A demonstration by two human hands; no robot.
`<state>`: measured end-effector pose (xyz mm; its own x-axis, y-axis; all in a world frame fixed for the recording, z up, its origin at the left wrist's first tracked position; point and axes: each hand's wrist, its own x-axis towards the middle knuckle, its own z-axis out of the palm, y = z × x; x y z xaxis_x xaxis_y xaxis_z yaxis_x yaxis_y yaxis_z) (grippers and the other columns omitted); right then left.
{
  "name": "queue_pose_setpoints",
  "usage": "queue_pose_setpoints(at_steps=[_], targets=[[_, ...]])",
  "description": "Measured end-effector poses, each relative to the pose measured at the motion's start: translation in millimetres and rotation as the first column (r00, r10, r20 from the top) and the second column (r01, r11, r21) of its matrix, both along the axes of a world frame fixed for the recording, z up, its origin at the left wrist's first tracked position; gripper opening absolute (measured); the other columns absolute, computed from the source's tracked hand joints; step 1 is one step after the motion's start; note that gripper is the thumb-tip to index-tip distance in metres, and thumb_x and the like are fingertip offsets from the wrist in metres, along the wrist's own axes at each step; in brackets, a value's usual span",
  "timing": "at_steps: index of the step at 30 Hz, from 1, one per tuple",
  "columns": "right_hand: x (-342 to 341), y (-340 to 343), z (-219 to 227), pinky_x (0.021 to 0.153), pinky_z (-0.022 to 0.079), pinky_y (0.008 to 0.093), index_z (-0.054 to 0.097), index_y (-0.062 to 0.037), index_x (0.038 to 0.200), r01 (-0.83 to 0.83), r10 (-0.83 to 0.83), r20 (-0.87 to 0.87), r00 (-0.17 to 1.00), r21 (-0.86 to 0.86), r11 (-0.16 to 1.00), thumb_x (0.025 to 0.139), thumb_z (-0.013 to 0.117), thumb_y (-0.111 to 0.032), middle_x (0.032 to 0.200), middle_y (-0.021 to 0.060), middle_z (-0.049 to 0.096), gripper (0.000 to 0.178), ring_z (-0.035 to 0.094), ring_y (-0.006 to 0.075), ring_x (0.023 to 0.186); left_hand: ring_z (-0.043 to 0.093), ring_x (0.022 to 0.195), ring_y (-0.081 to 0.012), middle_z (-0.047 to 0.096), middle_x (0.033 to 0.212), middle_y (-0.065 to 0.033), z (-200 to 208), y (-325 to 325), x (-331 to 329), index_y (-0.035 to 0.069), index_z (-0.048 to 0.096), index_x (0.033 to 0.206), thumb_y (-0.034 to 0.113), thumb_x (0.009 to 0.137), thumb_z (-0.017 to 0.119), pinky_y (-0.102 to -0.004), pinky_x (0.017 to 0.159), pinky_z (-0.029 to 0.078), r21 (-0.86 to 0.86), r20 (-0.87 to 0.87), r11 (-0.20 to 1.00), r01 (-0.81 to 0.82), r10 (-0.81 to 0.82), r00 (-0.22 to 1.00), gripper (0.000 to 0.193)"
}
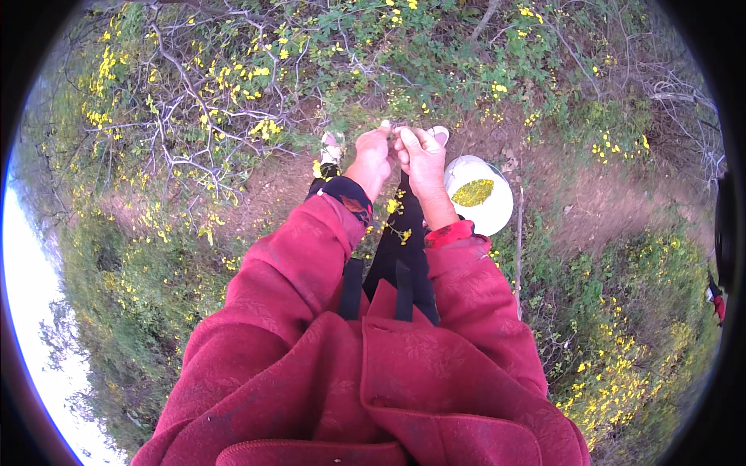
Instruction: The person repeatedly reaches into a bush with yellow flowers, plucks small flower clusters, and places them into a white bowl held in the left hand. The person moves slightly along the bush while continuing to pick flowers.
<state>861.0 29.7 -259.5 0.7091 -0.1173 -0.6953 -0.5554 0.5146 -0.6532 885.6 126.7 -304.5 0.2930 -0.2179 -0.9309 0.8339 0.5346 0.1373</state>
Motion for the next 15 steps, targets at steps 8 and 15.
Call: queue_pose_setpoints(at_steps=[8, 15], targets=[[-17, -41, 13, 0.041, 0.031, 0.0191, 0.051, -0.0043, 0.088, 0.237, -0.231, -0.073, 0.97, 0.474, 0.848, 0.091, 0.045, -0.03, 0.069, 0.0026, 0.047, 0.026, 0.041, 0.009, 0.052, 0.053, 0.067, -0.0158, 0.058, 0.082, -0.0066, 19, 7, 11, 0.007, 0.05, 0.084, 0.024, 0.089, 0.05, -0.0341, 0.069, 0.048, 0.087, -0.112, 0.996, -0.038, 0.048, 0.993, 0.018], [-116, -148, 3, 0.037, 0.032, 0.0183, 0.048, -0.0038, 0.085, 0.397, -0.415, -0.282, 0.865, -0.122, 0.91, 0.092, 0.045, -0.023, 0.07, 0.004, 0.047, 0.021, 0.042, 0.0085, 0.053, 0.054, 0.068, -0.0181, 0.058, 0.082, -0.0093, 20, 30, 5, 0.007, 0.048, 0.082, 0.023, 0.091, 0.045, -0.0351, 0.068, 0.048, 0.095, -0.116, 0.995, 0.024, -0.013, 0.993, 0.019]])
